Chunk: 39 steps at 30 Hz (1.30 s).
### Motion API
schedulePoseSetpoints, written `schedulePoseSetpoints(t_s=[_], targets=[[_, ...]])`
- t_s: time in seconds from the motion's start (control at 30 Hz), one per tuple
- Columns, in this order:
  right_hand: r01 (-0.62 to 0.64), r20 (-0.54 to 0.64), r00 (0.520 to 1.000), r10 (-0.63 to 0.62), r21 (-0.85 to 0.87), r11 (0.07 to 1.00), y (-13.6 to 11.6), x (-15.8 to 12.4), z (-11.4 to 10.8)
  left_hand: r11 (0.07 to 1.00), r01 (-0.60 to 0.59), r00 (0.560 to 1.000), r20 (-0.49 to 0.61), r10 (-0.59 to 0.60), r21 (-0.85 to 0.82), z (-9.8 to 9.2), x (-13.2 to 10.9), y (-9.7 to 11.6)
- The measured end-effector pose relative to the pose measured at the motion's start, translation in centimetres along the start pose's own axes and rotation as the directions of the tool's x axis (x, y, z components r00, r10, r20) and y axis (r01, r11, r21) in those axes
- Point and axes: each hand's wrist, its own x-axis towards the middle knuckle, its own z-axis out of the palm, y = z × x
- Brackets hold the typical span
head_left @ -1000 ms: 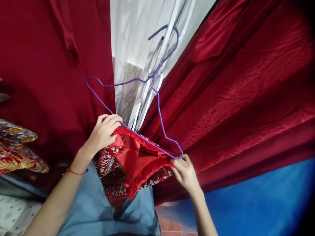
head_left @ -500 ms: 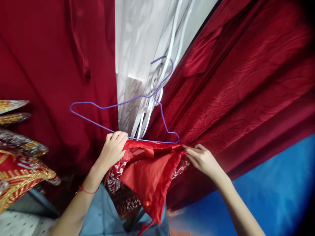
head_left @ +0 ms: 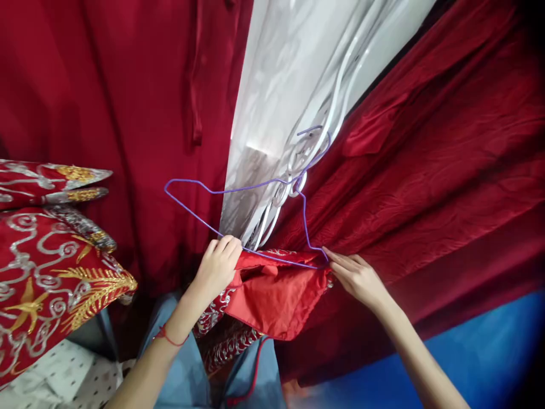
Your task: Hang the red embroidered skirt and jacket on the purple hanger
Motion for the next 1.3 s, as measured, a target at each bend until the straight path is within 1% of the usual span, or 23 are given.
schedulePoseSetpoints(t_s=[0.07, 0.17, 0.33, 0.5, 0.6, 0.7, 0.77, 0.83, 0.9, 1.0, 1.07, 1.13, 1.17, 1.23, 1.27, 1.3], targets=[[-0.007, -0.065, 0.998, 0.005, -0.038, 0.999, -0.2, -0.7, 0.2, 0.999, 0.000, 1.000, -0.001, 0.000, 0.046, 0.0, 0.1, 0.2], [-0.044, -0.117, 0.992, 0.039, -0.034, 0.998, -0.6, -2.1, -0.1, 0.997, 0.000, 1.000, -0.027, 0.002, 0.080, 0.3, 0.3, 0.6], [-0.061, -0.192, 0.979, 0.072, 0.063, 0.996, -1.5, -4.1, -1.7, 0.998, 0.014, 0.999, -0.031, -0.012, 0.067, 0.6, 0.5, 1.3], [-0.044, -0.220, 0.972, 0.085, 0.186, 0.982, -3.3, -5.0, -2.7, 0.997, 0.037, 0.999, -0.029, -0.036, 0.063, 0.6, 0.5, 1.9], [-0.104, -0.192, 0.971, 0.144, 0.205, 0.973, -3.6, -4.8, -2.3, 0.998, 0.041, 0.999, -0.010, -0.040, 0.053, 0.8, 0.8, 1.6], [-0.207, -0.182, 0.952, 0.245, 0.205, 0.957, -3.0, -4.0, -1.3, 0.999, 0.025, 1.000, 0.001, -0.025, -0.023, 0.8, 1.0, 1.0], [-0.246, -0.181, 0.940, 0.289, 0.225, 0.943, -2.5, -3.4, -0.8, 0.999, 0.029, 1.000, 0.000, -0.030, -0.028, 0.6, 0.9, 0.8], [-0.241, -0.178, 0.941, 0.288, 0.246, 0.939, -2.3, -2.8, -0.5, 1.000, 0.024, 1.000, -0.006, -0.024, -0.003, 0.4, 0.6, 0.8], [-0.208, -0.188, 0.947, 0.259, 0.255, 0.945, -2.3, -2.3, -0.3, 1.000, 0.012, 1.000, -0.014, -0.012, 0.005, 0.1, 0.1, 1.1], [-0.169, -0.242, 0.942, 0.234, 0.262, 0.950, -2.2, -0.9, -0.5, 1.000, 0.010, 0.999, -0.038, -0.010, -0.014, -0.1, -0.3, 1.8], [-0.173, -0.293, 0.921, 0.256, 0.281, 0.944, -2.0, 0.6, -0.9, 1.000, 0.010, 0.998, -0.067, -0.011, -0.014, 0.0, -0.3, 2.3], [-0.195, -0.364, 0.880, 0.305, 0.310, 0.931, -2.0, 2.6, -1.7, 1.000, 0.014, 0.995, -0.099, -0.014, -0.010, 0.1, -0.2, 2.7], [-0.212, -0.406, 0.848, 0.341, 0.328, 0.920, -2.1, 3.7, -2.2, 1.000, 0.015, 0.994, -0.110, -0.016, -0.010, 0.2, -0.2, 2.9], [-0.252, -0.474, 0.769, 0.428, 0.391, 0.885, -2.6, 6.3, -3.2, 1.000, 0.018, 0.992, -0.124, -0.020, -0.019, 0.4, -0.1, 3.1], [-0.267, -0.487, 0.732, 0.477, 0.439, 0.858, -2.9, 7.7, -3.6, 0.999, 0.019, 0.992, -0.124, -0.022, -0.027, 0.5, -0.1, 3.1], [-0.278, -0.467, 0.712, 0.525, 0.498, 0.821, -3.3, 9.1, -3.7, 0.999, 0.023, 0.992, -0.122, -0.027, -0.033, 0.6, -0.2, 3.1]])
